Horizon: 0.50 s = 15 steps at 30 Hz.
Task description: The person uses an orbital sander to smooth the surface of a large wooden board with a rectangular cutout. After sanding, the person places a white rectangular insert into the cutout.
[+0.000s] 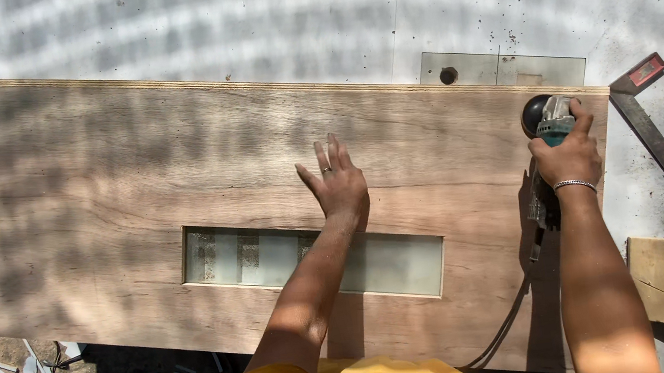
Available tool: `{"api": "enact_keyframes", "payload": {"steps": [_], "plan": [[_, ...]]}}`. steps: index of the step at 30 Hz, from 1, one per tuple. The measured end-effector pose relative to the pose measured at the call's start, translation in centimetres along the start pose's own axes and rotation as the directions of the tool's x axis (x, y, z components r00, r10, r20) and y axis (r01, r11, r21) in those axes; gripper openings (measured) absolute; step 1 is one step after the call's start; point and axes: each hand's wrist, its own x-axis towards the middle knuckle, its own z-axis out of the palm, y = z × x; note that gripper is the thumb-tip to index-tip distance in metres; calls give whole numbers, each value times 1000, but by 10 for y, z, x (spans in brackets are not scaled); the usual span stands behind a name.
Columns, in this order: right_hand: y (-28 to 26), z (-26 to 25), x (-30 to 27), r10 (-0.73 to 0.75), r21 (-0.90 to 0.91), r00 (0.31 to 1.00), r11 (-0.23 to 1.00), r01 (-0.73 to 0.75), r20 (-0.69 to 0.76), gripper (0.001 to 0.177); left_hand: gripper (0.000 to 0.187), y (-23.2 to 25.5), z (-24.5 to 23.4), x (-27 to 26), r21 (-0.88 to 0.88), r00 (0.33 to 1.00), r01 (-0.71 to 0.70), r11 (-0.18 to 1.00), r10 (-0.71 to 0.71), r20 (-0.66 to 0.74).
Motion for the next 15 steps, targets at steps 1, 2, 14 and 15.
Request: {"api": "enact_keyframes", "payload": {"steps": [1,2,14,15], "plan": [[2,-7,-6,15,8,999,1000,-15,-43,79,66,10,15,29,-67,953,-293,954,286,-98],[4,-10,-16,39,19,996,999,-38,-84,78,76,16,30,59,-97,813,-571,815,545,-205],[-6,16,-28,-11,2,999,1000,11,-40,81,65,39,23,92,-36,715,-513,857,404,-571],[-25,28,-21,2,0,999,1000,-2,-49,81,65,28,17,91,-42,711,-525,850,412,-570]]}}
